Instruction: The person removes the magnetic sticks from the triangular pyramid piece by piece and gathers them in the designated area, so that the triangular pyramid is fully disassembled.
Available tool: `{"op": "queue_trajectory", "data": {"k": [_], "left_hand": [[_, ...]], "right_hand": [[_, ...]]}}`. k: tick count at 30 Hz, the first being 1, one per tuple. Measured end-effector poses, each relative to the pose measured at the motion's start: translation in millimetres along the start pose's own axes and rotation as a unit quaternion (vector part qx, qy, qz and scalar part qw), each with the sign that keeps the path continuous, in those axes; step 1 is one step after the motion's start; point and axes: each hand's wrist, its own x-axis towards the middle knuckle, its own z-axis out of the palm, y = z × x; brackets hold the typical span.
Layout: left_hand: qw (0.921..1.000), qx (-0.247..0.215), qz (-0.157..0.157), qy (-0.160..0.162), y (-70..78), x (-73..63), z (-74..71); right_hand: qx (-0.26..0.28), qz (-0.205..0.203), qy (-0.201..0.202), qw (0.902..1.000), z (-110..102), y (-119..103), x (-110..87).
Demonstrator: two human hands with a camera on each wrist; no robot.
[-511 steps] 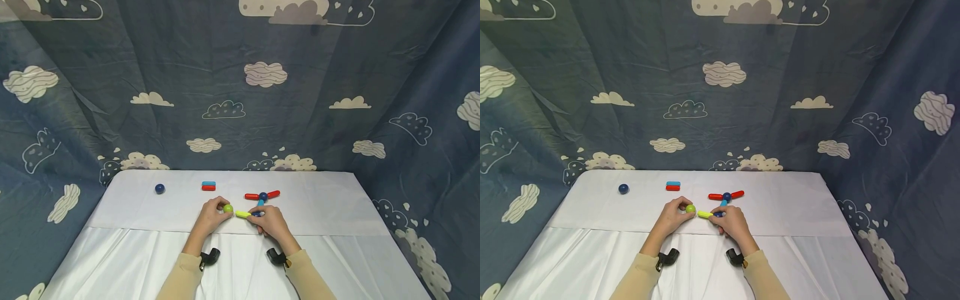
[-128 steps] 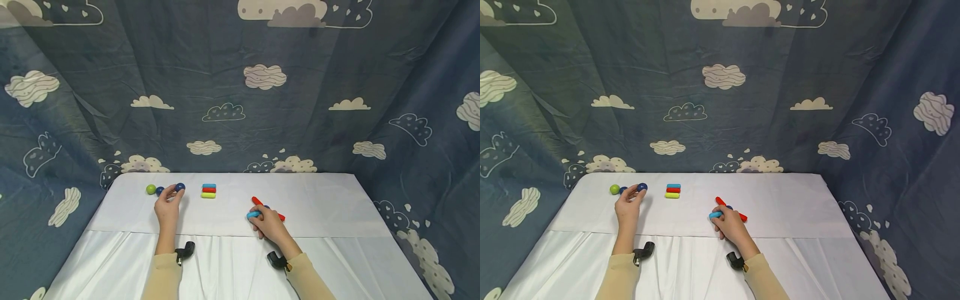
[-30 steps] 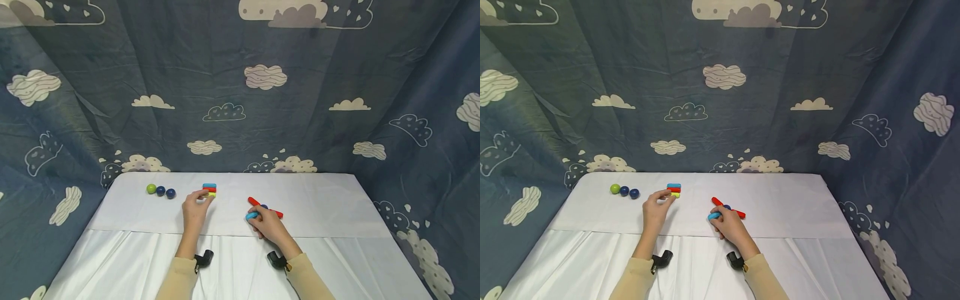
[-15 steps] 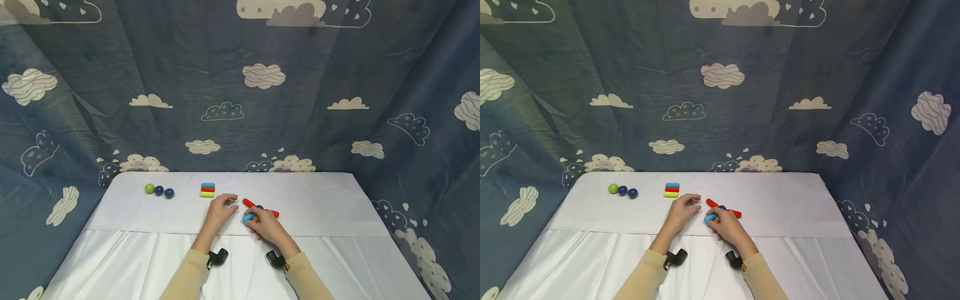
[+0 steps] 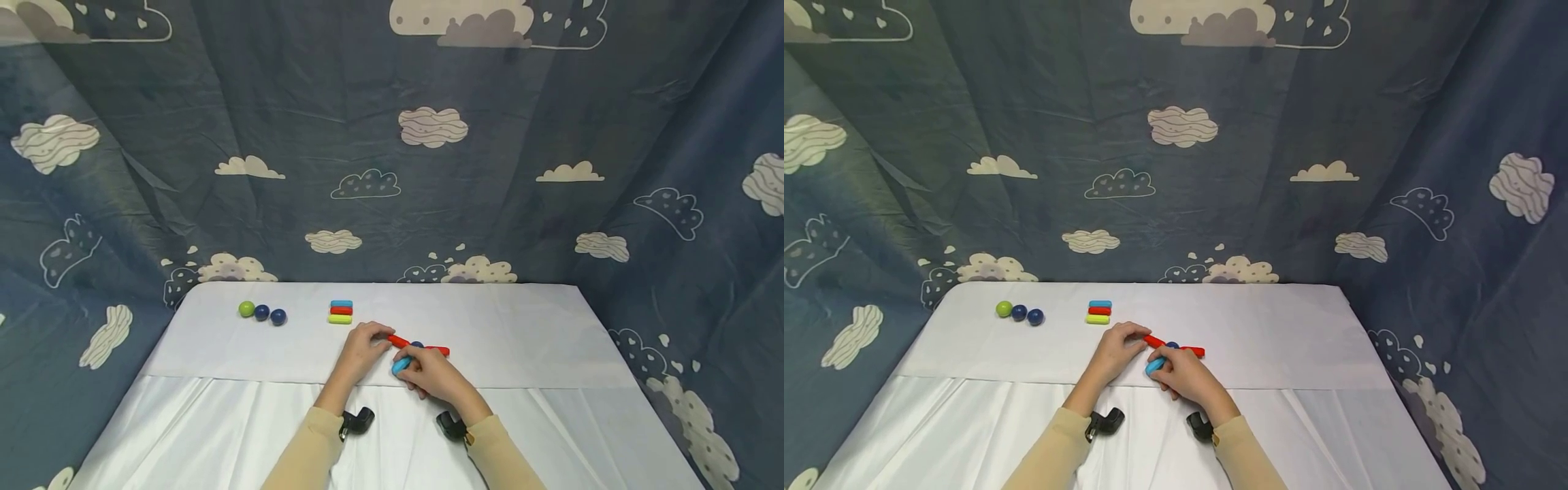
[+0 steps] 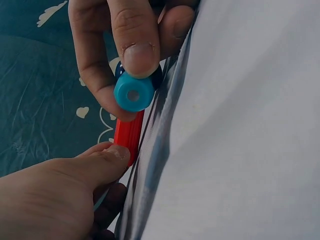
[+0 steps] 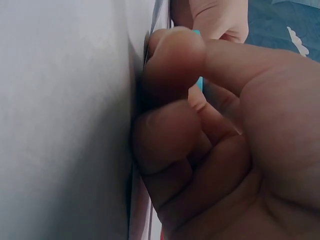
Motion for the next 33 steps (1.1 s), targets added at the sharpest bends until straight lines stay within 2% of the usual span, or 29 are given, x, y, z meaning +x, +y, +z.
{"op": "queue_trajectory", "data": {"k": [6,11,15,22,27,33], "left_hand": [[1.0,0.006,0.001,0.002,-2.4,-0.4,0.9],[0.9999,0.011,0.006,0.002,-3.9,0.1,1.5],[0.9999,0.011,0.003,0.002,-3.1,-0.5,1.6],[0.9999,0.011,-0.002,0.0,-0.6,-2.3,0.8],[0.9997,0.021,-0.006,-0.014,-0.6,-3.5,1.2],[0.9985,0.041,0.01,-0.034,0.2,-7.4,0.2]], "right_hand": [[0.009,-0.002,-0.015,0.9998,-3,2,0.1],[0.057,0.008,-0.01,0.9983,-8,6,0.6],[0.078,0.02,0.036,0.9961,-11,8,0.8],[0.03,0.077,0.15,0.9852,-13,11,3.8],[0.009,0.11,0.172,0.979,-13,13,5.2],[-0.036,0.098,0.186,0.9769,-13,14,5.3]]}}
